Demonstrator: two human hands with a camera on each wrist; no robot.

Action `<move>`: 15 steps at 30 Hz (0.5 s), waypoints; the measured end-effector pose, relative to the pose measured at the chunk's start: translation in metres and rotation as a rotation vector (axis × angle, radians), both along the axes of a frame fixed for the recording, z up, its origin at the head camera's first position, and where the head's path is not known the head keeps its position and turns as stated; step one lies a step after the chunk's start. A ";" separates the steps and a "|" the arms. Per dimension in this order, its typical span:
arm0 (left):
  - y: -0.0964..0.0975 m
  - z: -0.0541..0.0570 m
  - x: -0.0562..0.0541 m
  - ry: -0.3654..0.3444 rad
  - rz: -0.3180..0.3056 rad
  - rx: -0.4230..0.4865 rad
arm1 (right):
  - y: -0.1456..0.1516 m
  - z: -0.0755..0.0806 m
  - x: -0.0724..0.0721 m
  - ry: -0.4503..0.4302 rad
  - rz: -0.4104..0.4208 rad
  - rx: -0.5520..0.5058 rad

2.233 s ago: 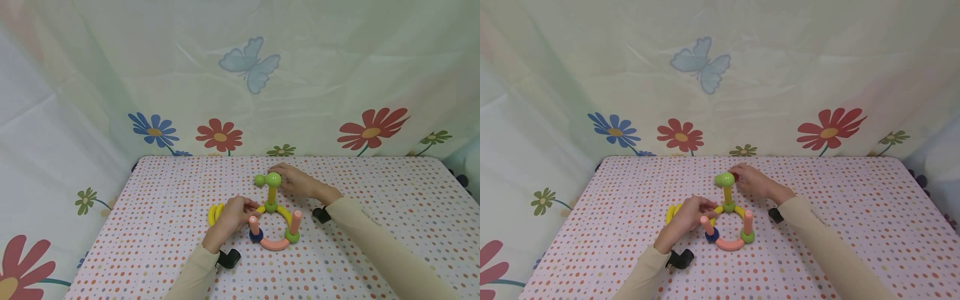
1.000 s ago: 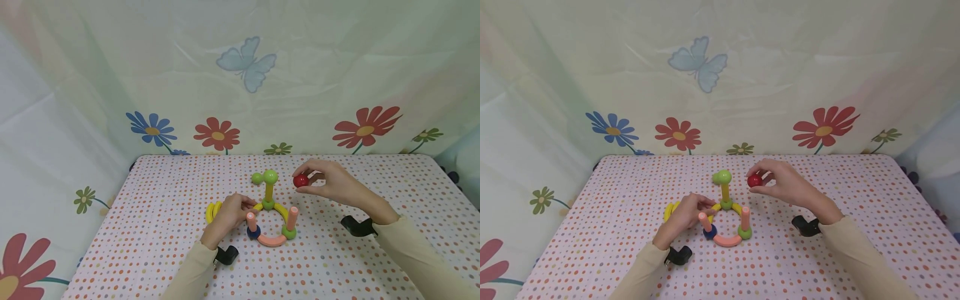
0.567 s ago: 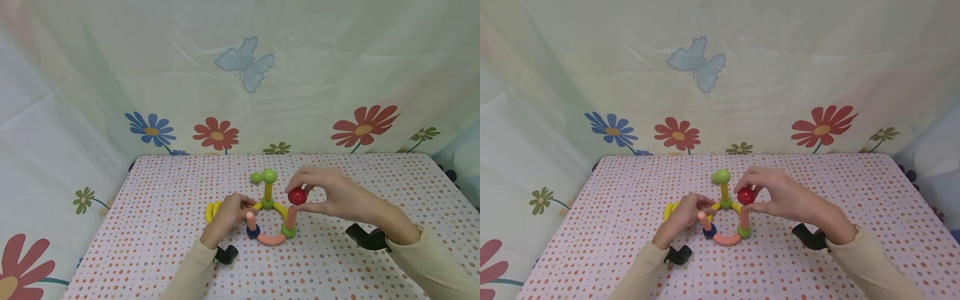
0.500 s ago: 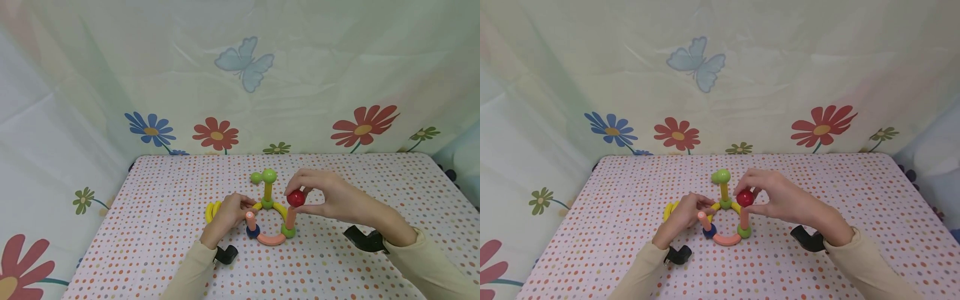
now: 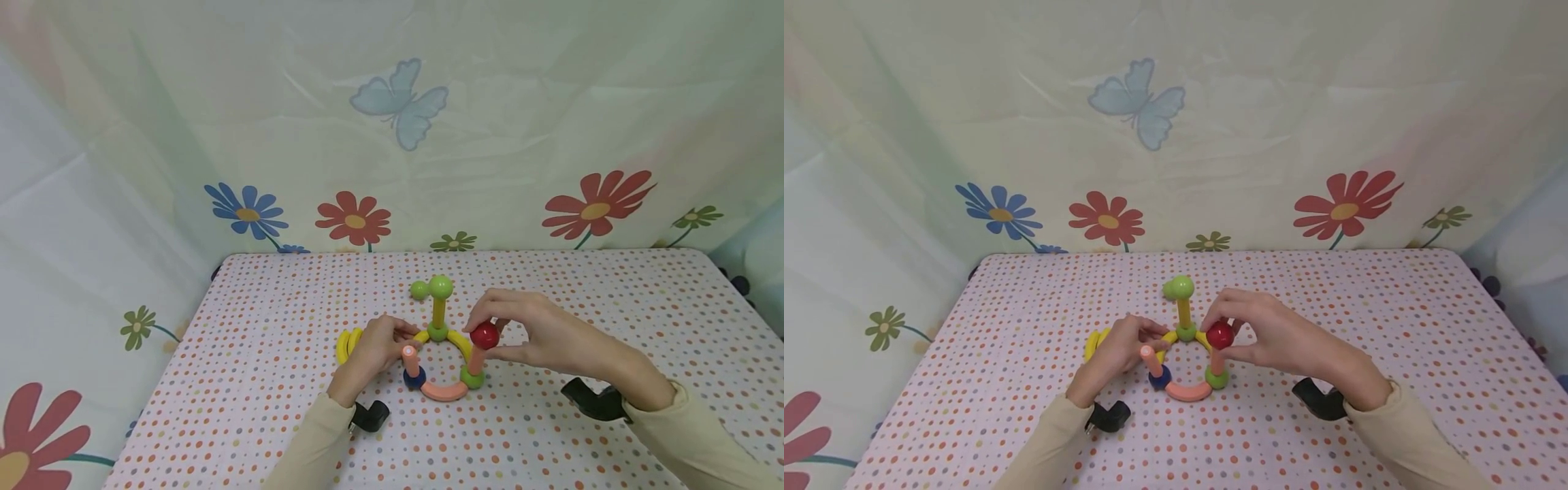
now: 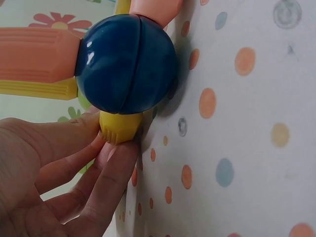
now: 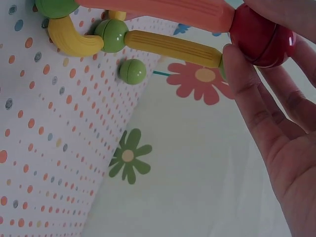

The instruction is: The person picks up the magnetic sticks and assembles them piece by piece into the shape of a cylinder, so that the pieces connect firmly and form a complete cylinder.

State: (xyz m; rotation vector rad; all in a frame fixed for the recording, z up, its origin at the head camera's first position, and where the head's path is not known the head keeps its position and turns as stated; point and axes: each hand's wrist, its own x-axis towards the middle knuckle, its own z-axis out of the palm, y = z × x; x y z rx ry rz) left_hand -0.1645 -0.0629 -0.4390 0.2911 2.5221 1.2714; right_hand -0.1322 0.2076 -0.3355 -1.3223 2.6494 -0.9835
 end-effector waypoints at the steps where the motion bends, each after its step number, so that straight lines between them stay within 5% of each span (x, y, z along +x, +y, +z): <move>1: 0.000 0.000 0.000 0.001 -0.003 0.002 | 0.000 0.000 0.000 0.002 0.003 -0.006; 5: 0.000 0.001 0.000 0.002 -0.006 0.003 | 0.002 -0.001 0.001 -0.008 -0.020 -0.015; 15: -0.003 0.006 -0.004 -0.010 -0.062 -0.051 | 0.031 -0.031 -0.005 -0.252 -0.087 -0.157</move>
